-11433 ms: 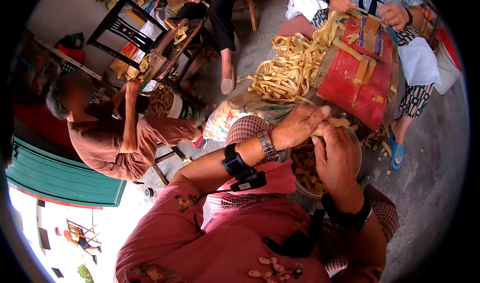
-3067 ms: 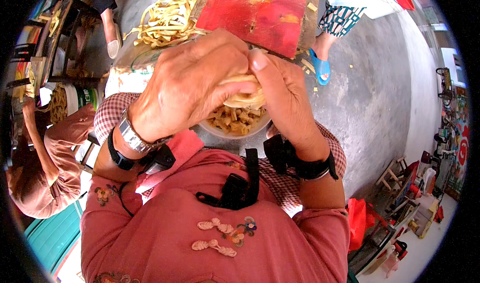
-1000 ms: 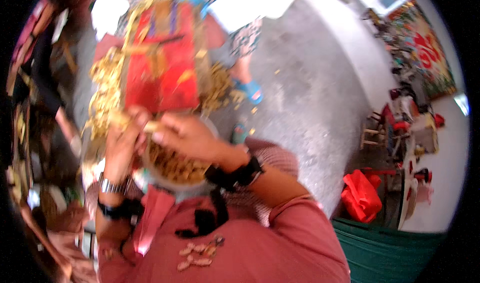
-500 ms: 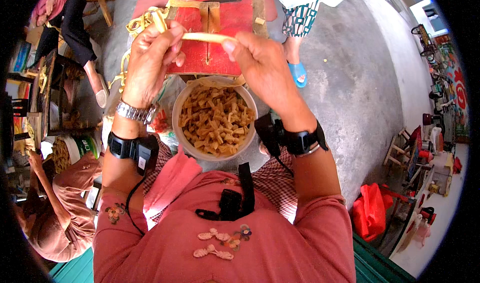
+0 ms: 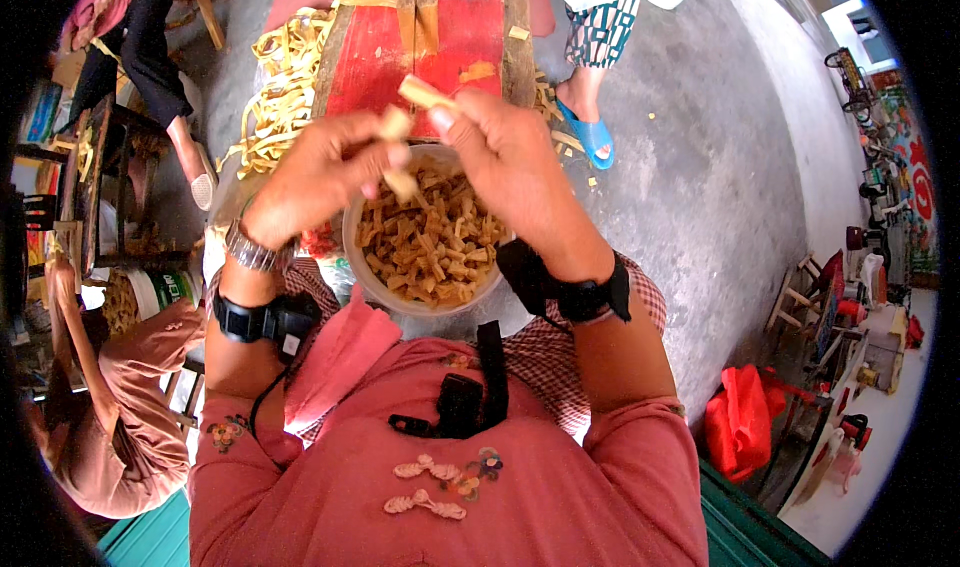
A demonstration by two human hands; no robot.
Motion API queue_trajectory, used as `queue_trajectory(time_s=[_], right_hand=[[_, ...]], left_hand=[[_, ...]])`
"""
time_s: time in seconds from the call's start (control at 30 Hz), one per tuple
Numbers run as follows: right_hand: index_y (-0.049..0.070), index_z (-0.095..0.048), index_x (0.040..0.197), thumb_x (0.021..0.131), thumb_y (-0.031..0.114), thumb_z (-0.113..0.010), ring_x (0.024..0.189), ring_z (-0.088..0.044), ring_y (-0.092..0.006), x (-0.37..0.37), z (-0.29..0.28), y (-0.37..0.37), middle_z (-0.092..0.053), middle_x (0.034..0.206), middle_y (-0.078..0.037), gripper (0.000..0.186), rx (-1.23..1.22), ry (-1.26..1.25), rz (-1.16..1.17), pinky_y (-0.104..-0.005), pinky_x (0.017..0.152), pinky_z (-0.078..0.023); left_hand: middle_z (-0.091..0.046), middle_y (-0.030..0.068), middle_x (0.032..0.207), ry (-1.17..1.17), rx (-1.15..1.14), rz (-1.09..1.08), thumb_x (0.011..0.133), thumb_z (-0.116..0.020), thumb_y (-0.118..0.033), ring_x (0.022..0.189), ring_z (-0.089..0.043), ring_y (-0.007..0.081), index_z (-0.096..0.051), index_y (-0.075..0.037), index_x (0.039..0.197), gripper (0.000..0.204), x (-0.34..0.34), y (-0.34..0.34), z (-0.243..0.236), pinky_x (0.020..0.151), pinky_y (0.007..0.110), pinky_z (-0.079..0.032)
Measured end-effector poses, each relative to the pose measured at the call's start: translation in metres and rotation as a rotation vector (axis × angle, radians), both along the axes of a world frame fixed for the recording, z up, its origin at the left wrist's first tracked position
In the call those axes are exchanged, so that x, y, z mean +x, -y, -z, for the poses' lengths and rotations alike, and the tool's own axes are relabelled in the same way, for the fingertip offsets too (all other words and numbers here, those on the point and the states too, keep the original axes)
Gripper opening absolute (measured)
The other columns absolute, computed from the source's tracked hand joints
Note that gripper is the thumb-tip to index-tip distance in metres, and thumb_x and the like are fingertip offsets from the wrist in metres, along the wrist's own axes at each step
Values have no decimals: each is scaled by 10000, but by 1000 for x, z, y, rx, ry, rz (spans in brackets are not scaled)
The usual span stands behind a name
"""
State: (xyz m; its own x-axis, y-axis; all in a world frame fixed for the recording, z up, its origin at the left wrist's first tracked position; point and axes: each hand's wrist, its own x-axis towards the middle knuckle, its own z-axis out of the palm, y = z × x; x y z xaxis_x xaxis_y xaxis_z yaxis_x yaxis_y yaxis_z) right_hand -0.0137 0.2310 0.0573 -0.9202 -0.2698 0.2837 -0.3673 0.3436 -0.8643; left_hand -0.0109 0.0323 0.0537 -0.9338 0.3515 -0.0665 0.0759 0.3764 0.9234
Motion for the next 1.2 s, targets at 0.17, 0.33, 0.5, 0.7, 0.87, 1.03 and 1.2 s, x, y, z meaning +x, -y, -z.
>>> queue_trajectory(time_s=[0.17, 0.33, 0.5, 0.7, 0.87, 1.03, 1.2], right_hand=[[37, -539, 792, 885, 279, -560, 596, -559, -302, 36, -11, 18, -531, 650, -123, 259, 214, -161, -279, -368, 502, -410], [32, -552, 778, 881, 233, -560, 611, -531, -325, 65, 4, 42, -509, 672, -126, 226, 113, -135, -631, -379, 537, -408], [14, -527, 799, 942, 171, -466, 694, -574, -255, 65, 4, 34, -551, 735, -118, 221, -340, -5, -372, -376, 652, -467], [1, -495, 853, 996, 247, -368, 948, -583, -277, 35, 4, 31, -574, 890, -146, 312, -574, 119, -1, -355, 807, -462], [-9, -580, 845, 980, 246, -439, 719, -475, -47, 43, -2, 34, -565, 779, -12, 322, -449, 346, -64, -200, 608, -385], [2, -601, 833, 971, 290, -449, 649, -480, -25, 42, -11, 27, -577, 732, 5, 354, -319, 557, -127, -185, 565, -389], [9, -598, 868, 959, 312, -471, 736, -537, -48, 39, -23, 15, -601, 804, -16, 341, -187, 793, -216, -195, 609, -421]], left_hand=[[-635, 100, 725, 355, 251, 107, 942, -462, -435, 545, -614, 159, -618, 36, 943, 497, 30, -7, 14, 489, 248, -487], [-614, 79, 823, 752, 789, -65, 957, -467, -307, 693, -594, 144, -554, -1, 1024, 325, 28, -10, 31, 650, 269, -495], [-593, 45, 734, 311, 425, -154, 933, -491, -209, 642, -570, 117, -576, 10, 919, 235, 32, -15, 35, 582, 284, -484], [-559, 70, 646, 196, 372, 57, 901, -513, -94, 514, -553, 182, -543, -11, 838, 108, 59, -26, -15, 483, 317, -445], [-556, 181, 719, -348, 30, 105, 809, -560, -39, 638, -567, 362, -542, 4, 825, 49, 60, -8, -28, 560, 435, -440], [-580, 126, 891, -854, -74, -90, 707, -684, 29, 734, -614, 281, -588, -2, 848, 174, 58, -8, -23, 609, 316, -499], [-581, 105, 907, -798, -98, -23, 703, -673, 21, 772, -617, 227, -583, 8, 897, 214, 57, -3, -17, 644, 278, -503]])
